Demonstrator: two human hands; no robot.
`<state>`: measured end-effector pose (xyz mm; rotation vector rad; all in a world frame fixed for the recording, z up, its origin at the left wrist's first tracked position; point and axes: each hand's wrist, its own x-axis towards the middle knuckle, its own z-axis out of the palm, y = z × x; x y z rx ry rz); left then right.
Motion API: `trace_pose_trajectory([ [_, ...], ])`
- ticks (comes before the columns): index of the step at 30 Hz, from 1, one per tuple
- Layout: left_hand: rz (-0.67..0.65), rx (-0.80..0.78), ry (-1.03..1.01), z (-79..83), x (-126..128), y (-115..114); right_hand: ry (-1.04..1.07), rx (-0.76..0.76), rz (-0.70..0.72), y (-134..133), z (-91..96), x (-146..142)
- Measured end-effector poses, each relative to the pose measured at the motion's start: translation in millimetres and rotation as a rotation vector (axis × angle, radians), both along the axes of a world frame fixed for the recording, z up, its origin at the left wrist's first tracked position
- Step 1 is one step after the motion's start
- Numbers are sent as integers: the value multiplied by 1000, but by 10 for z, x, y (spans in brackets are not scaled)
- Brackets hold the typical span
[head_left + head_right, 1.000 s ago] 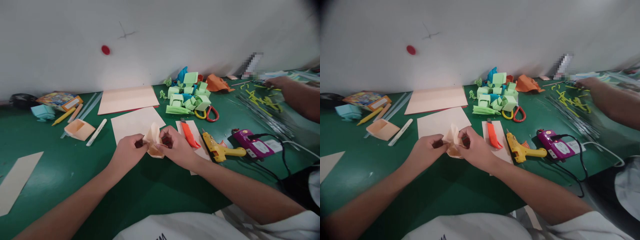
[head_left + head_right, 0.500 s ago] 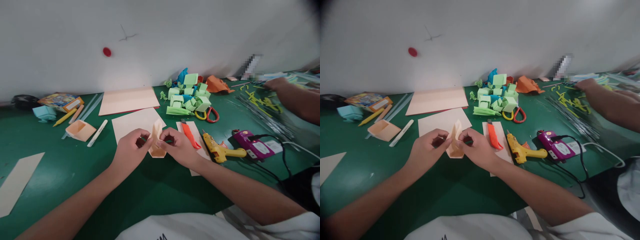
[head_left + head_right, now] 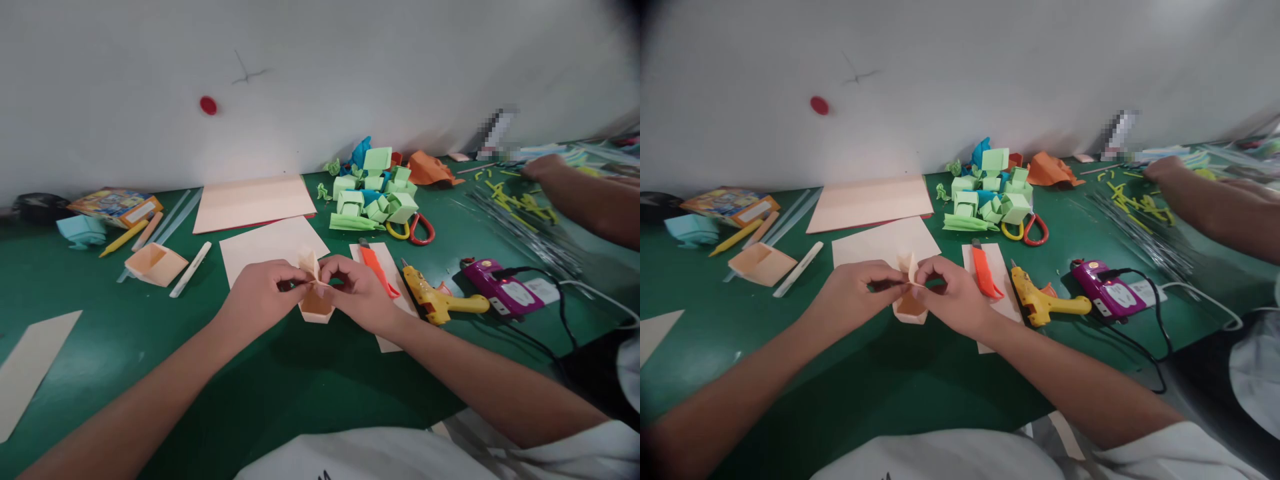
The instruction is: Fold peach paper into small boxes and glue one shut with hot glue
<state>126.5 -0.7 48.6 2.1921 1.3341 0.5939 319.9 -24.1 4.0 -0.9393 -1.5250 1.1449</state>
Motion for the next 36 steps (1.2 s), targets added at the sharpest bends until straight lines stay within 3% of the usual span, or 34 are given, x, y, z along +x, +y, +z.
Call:
trace_pose_trajectory([
  [4,-59,-65,0,42,12,23,50,-5,44,20,-18,19],
  [9,9,-192,-70,8,-11,78,121,-74,68,34,-29,37],
  [14,145,-282,-283,-104,-27,169,239,-136,118,63,-25,57],
  [18,91,-341,-356,-108,5,171,282,-131,136,72,-30,67],
  [25,77,-153,-189,-7,55,50,122,-37,-12,64,-50,60],
  [32,-27,81,-43,-4,83,-62,-108,-39,-41,8,50,22],
  [36,-34,83,-85,33,95,-62,-226,-3,-114,-12,98,23],
])
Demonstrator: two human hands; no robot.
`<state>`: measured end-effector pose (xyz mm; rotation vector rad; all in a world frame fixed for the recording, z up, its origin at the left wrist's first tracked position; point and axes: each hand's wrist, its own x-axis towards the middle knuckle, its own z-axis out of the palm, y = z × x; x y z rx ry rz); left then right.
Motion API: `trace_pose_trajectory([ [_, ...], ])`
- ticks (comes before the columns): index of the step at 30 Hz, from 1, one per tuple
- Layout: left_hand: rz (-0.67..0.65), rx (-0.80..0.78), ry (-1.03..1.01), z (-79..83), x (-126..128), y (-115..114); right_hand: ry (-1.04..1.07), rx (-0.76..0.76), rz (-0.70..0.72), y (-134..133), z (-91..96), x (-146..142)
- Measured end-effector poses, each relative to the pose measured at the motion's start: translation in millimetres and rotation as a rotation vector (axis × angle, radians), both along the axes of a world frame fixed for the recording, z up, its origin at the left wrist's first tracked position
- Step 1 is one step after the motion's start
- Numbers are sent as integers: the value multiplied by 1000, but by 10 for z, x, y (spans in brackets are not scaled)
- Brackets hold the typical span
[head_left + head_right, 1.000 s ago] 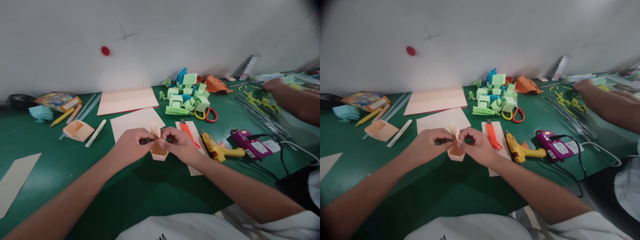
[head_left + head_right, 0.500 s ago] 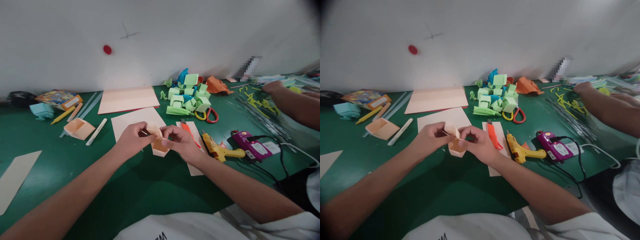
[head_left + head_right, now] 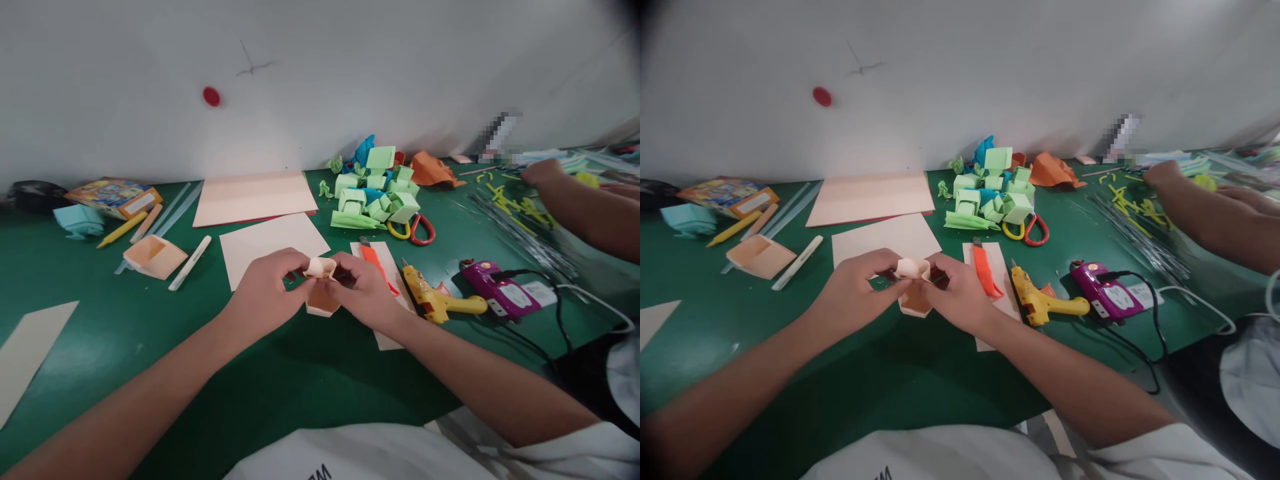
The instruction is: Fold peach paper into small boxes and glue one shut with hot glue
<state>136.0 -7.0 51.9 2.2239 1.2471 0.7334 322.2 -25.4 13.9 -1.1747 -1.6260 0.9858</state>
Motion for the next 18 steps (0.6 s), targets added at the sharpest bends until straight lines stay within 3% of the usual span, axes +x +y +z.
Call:
trace_pose_trajectory([
  [5,5,-110,-122,44,9,10,-69,73,-9,-13,15,15],
  [15,49,-261,-67,-15,-20,56,-95,115,-103,-30,-2,8],
  [18,68,-227,-17,-19,-33,65,-48,97,-82,-32,-30,4],
])
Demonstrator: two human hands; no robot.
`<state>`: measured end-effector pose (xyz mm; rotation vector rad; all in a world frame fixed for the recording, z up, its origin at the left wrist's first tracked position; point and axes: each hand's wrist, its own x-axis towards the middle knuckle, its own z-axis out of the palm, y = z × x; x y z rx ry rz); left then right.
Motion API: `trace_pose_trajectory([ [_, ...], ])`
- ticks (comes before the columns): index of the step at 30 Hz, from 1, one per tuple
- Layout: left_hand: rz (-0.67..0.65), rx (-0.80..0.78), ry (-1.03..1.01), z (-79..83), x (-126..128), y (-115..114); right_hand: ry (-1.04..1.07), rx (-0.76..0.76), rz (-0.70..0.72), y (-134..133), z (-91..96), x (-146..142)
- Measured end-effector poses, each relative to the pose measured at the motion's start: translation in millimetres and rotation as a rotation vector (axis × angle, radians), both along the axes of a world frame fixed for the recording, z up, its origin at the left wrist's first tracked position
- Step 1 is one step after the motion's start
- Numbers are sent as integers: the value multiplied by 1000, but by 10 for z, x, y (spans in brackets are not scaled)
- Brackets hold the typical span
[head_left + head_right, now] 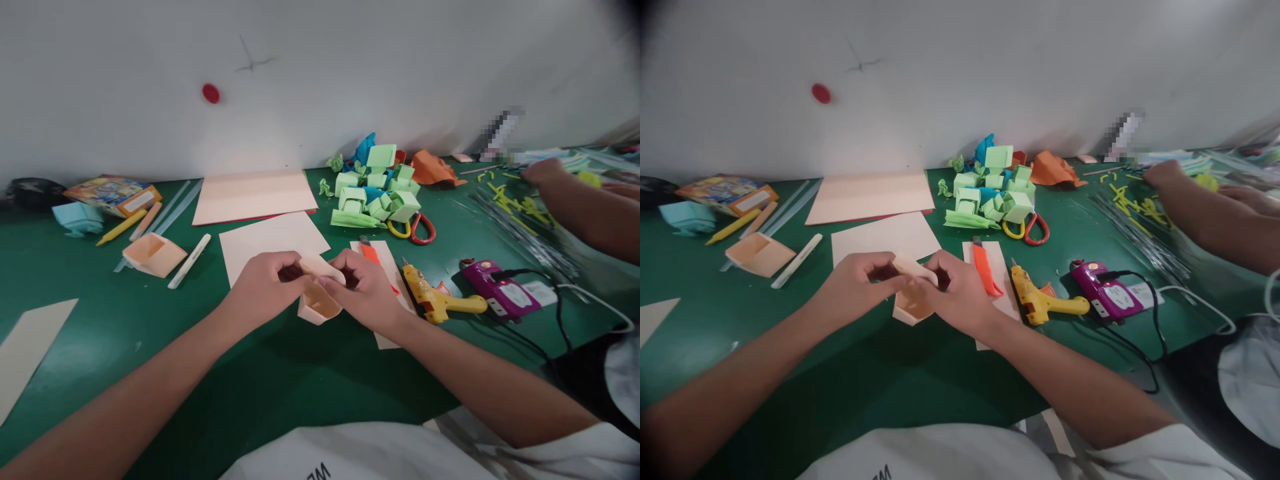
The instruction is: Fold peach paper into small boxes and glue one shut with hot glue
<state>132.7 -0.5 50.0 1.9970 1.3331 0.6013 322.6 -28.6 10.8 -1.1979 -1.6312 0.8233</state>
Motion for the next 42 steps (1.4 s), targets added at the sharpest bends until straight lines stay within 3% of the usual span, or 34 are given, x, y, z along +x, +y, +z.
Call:
trace_pose_trajectory([
  [3,23,39,12,0,-19,3,8,-19,42,-8,1,-8],
  [8,-36,-34,-1,3,-18,-19,34,-30,56,-25,4,-18],
  [17,-51,32,169,-102,13,-38,-66,99,108,-72,-76,-90],
  [25,-1,-275,-243,-225,-35,83,10,53,81,-69,1,-47],
  [31,179,-214,-294,-206,-40,69,58,-79,163,-58,-1,5],
  [35,275,-191,-355,-253,-57,86,93,-133,132,-53,11,-20],
  [38,271,-133,-309,-295,-76,90,27,-79,85,-56,15,-53],
  [42,143,-48,-133,-301,-82,58,-102,76,120,-61,-7,-63],
])
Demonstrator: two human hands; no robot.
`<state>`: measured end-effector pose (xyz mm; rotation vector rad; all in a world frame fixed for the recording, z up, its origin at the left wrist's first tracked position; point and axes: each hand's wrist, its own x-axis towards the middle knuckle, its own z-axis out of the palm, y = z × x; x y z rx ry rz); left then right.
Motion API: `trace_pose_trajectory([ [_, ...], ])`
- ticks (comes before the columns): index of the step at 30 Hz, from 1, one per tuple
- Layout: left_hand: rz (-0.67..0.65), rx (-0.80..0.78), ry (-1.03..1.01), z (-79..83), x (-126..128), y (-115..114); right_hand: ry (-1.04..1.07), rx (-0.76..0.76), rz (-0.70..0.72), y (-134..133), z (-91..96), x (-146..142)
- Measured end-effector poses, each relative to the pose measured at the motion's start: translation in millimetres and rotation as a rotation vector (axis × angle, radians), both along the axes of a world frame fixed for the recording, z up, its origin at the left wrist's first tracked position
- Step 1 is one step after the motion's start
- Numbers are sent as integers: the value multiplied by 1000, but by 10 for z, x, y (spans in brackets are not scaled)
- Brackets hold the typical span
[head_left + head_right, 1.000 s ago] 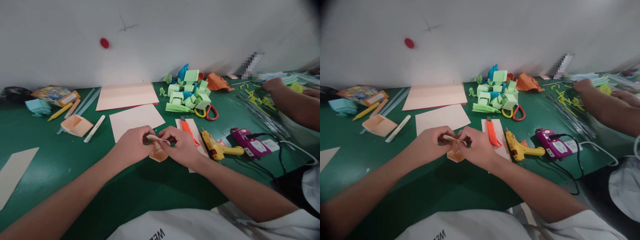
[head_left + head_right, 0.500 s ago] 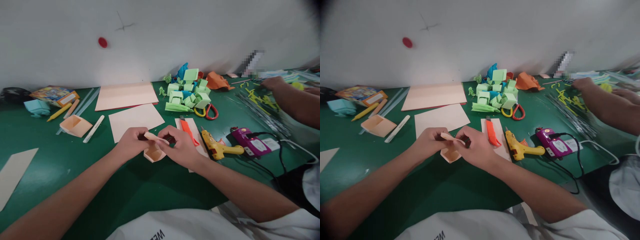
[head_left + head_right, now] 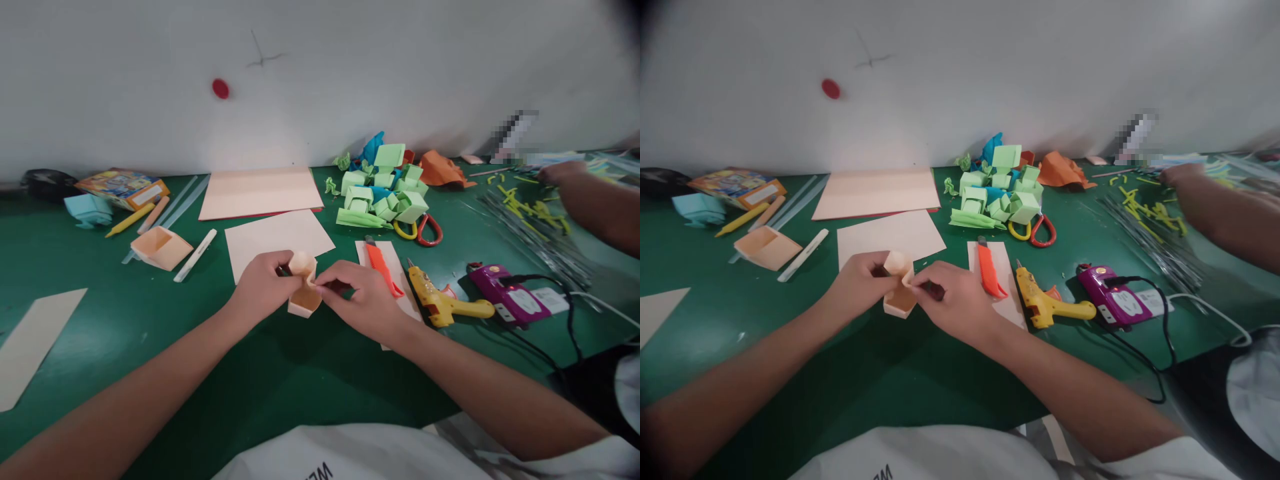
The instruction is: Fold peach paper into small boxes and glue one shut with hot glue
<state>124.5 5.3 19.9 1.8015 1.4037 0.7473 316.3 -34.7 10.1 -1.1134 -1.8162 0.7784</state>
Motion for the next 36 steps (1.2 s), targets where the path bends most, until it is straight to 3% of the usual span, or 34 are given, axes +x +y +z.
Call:
trace_pose_trajectory([
  [5,-128,112,226,41,27,-56,-146,-28,-15,-2,-37,22],
  [10,-200,45,262,85,7,-95,-241,-156,-97,12,-36,25],
  [16,-242,-5,306,200,-22,-145,-265,-162,-106,6,-6,6],
  [22,-229,94,448,169,-31,-148,-269,-139,-34,-44,20,-20],
  [27,-194,148,465,138,-42,-191,-399,-94,-64,-34,16,-59],
  [36,-120,43,324,124,-42,-272,-397,-102,-60,14,61,-28],
])
